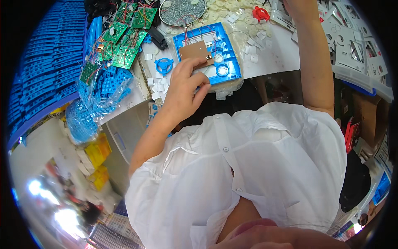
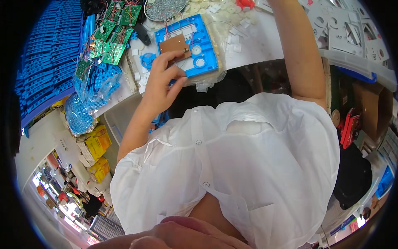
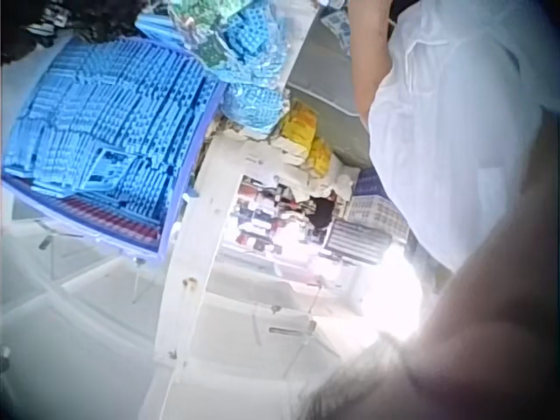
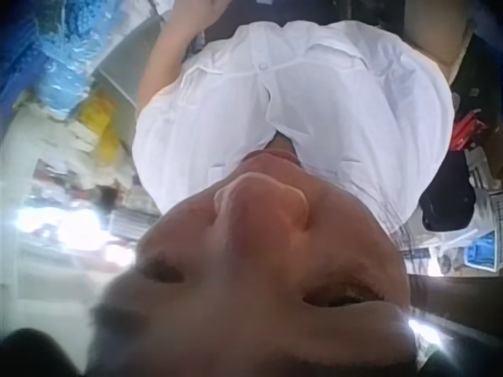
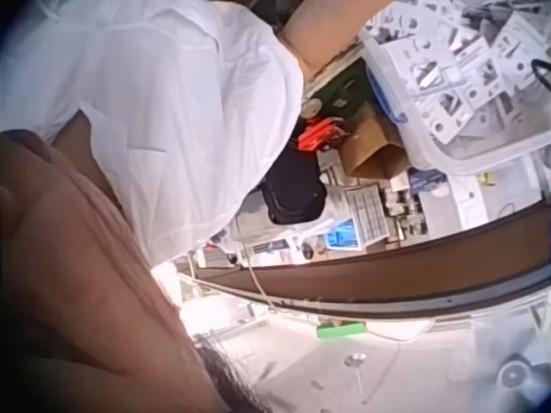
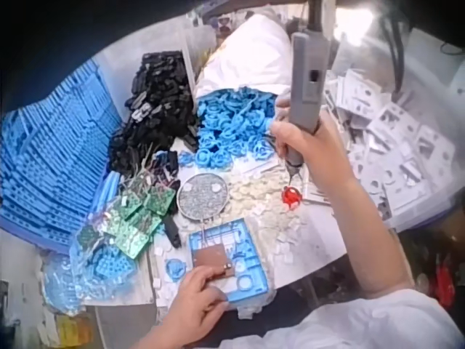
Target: Assembling small blue electronic devices by installing internal components and fastening the casing with an electric screwdriver.
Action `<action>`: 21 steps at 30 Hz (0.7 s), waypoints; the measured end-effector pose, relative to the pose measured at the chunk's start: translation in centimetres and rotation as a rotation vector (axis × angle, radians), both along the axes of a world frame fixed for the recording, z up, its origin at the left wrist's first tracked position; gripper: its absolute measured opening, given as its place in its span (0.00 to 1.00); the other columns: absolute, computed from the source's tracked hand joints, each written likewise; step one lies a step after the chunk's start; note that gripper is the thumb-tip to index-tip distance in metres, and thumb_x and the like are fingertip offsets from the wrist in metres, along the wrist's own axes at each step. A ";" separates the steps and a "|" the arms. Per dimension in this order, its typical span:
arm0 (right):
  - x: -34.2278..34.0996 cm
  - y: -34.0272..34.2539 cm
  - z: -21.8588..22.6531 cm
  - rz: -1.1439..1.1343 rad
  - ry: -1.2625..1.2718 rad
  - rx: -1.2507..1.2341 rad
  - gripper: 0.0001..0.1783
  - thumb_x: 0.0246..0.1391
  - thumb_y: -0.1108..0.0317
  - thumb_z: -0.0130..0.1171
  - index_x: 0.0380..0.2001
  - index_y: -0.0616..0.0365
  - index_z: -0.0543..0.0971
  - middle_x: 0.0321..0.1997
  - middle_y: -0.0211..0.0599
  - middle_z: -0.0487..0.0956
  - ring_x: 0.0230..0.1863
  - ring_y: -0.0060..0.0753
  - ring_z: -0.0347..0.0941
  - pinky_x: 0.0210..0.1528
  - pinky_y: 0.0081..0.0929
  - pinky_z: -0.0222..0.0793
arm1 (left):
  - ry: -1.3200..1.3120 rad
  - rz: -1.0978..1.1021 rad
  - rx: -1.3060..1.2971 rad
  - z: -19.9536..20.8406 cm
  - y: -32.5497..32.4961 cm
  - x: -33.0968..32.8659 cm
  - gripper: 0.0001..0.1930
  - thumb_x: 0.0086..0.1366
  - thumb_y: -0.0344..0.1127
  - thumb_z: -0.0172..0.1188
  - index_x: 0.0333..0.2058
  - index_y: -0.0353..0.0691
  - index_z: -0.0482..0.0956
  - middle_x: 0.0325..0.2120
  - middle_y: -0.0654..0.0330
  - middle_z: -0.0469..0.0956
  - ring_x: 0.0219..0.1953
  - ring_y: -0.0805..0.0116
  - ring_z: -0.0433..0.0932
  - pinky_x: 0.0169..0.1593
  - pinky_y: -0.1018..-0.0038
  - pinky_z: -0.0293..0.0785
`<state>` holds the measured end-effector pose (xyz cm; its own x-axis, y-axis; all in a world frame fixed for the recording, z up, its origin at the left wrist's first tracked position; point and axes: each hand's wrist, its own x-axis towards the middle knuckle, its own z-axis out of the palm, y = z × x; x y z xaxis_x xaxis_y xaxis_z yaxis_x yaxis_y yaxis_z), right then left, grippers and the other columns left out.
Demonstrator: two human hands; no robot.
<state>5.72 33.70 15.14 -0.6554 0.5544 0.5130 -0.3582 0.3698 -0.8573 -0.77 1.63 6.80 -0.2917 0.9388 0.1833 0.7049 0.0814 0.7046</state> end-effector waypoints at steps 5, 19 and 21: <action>0.8 0.3 -2.0 -0.145 0.098 0.074 0.36 0.54 0.77 0.67 0.65 0.63 0.65 0.51 0.37 0.76 0.52 0.27 0.72 0.53 0.25 0.70 | -0.231 0.130 0.048 2.6 -0.3 -1.4 0.03 0.68 0.26 0.58 0.39 0.35 0.74 0.54 0.47 0.77 0.61 0.47 0.73 0.63 0.60 0.67; 3.5 -7.1 -3.4 -0.159 0.093 0.707 0.32 0.51 0.70 0.65 0.60 0.63 0.70 0.57 0.45 0.75 0.57 0.42 0.73 0.59 0.40 0.68 | -1.885 0.107 0.652 6.5 -3.3 -7.7 0.25 0.80 0.35 0.41 0.70 0.34 0.57 0.72 0.39 0.55 0.74 0.31 0.50 0.67 0.19 0.48; 2.4 -8.6 -3.6 -0.063 0.098 0.592 0.20 0.54 0.72 0.64 0.51 0.61 0.77 0.48 0.41 0.79 0.47 0.35 0.76 0.47 0.32 0.72 | -1.941 0.130 0.676 6.3 -3.7 -7.4 0.24 0.80 0.35 0.41 0.70 0.34 0.57 0.72 0.40 0.54 0.74 0.31 0.49 0.68 0.19 0.48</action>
<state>8.08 25.15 11.53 -0.5647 0.1922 0.8026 -0.3868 0.7974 -0.4632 -8.21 -2.10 13.05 -0.5354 0.8319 -0.1463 -0.8258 -0.4791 0.2976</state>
